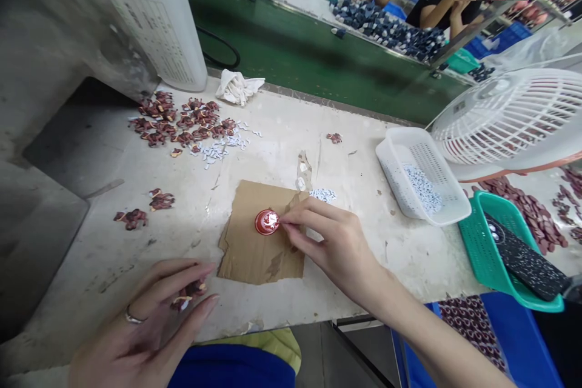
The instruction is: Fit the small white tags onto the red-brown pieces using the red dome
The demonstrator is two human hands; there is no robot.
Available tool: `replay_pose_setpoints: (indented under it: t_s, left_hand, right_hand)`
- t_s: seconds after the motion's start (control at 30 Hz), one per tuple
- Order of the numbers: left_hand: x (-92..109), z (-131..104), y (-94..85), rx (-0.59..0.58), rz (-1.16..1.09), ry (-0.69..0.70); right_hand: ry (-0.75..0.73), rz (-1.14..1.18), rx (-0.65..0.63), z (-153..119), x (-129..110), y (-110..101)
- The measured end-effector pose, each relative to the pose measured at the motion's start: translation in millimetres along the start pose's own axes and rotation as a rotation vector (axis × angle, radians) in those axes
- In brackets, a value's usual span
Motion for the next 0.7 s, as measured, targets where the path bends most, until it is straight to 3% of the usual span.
replay_pose_setpoints:
  t_s: [0.13,0.3,0.43,0.6,0.7]
  left_hand:
    - [0.0,-0.4,0.9,-0.046,0.013,0.080]
    - [5.6,1.4,1.3,-0.012,0.035,0.156]
    - [12.2,5.0,1.5,0.033,0.026,0.177]
    - [14.8,5.9,2.0,-0.011,0.019,0.217]
    - [15.9,6.7,3.0,-0.024,0.008,0.217]
  right_hand:
    - [0.000,-0.009,0.005,-1.6,3.7,-0.3]
    - [0.020,0.030,0.026,-3.4,2.8,-1.8]
    - [0.060,0.220,0.062,-11.8,-14.3,-1.8]
    - [0.015,0.458,-0.045,-25.5,-43.5,14.2]
    - [0.013,0.511,-0.063,-27.9,-48.4,22.1]
Point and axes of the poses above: each hand's wrist, its own z-axis towards the middle knuckle, its own y-axis out of the palm, x = y × z, the point moved 5 cm from there along z, towards the middle knuckle, and after that the axes turned 7 degrees about y, right-handed, at the moved point
